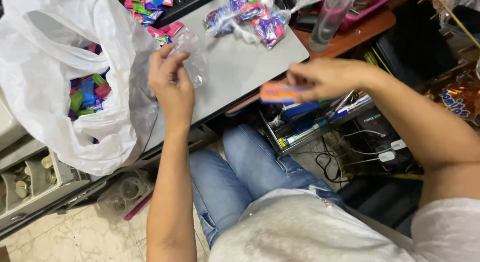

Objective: Bagging small colorful packets into plastic bags at a checkout counter

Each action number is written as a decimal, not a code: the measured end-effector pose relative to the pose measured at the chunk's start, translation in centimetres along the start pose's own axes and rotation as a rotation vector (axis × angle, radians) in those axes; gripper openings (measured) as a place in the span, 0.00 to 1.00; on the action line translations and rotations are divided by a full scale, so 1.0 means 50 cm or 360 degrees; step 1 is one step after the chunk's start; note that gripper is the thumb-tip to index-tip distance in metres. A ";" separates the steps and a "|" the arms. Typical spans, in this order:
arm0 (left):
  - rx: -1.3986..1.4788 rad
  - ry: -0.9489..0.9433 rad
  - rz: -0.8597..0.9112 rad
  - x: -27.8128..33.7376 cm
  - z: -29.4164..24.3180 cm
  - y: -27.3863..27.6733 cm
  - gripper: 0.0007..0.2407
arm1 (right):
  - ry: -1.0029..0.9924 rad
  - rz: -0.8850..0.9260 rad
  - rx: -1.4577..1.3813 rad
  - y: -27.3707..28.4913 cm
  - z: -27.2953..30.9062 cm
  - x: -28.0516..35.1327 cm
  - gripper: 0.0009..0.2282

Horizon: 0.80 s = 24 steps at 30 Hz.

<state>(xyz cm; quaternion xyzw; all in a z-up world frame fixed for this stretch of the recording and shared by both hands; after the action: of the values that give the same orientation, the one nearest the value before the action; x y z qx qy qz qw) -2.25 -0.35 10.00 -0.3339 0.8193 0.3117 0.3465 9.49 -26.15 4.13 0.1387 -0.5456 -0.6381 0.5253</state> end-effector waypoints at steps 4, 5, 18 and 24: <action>0.0177 0.0086 0.0144 -0.002 -0.057 -0.020 0.16 | -0.0121 0.0119 0.0358 -0.166 -0.160 -0.055 0.21; 0.0153 0.0051 0.0107 0.008 -0.072 -0.022 0.16 | -0.0093 0.0085 0.0393 -0.190 -0.174 -0.067 0.21; 0.0175 0.0481 0.0641 0.104 -0.038 -0.129 0.19 | 0.0673 -0.0466 0.0191 0.009 0.199 -0.108 0.09; 0.0008 0.0703 0.0424 0.159 0.150 -0.063 0.21 | 0.0919 -0.0511 0.0023 0.104 0.236 -0.304 0.06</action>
<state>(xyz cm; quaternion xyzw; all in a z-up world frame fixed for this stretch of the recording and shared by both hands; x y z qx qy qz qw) -1.43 0.76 -1.29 -0.2822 0.9126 0.2722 0.1159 9.57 -6.42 6.83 0.4019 -0.3498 -0.6430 0.5501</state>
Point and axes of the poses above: each hand's wrist, its own x-axis away from the middle knuckle, its own y-axis out of the back of the hand, z = x × y, the point moved 10 cm from there along -x, towards the middle knuckle, and after that the axes turned 5 degrees about x, right-handed, at the moved point
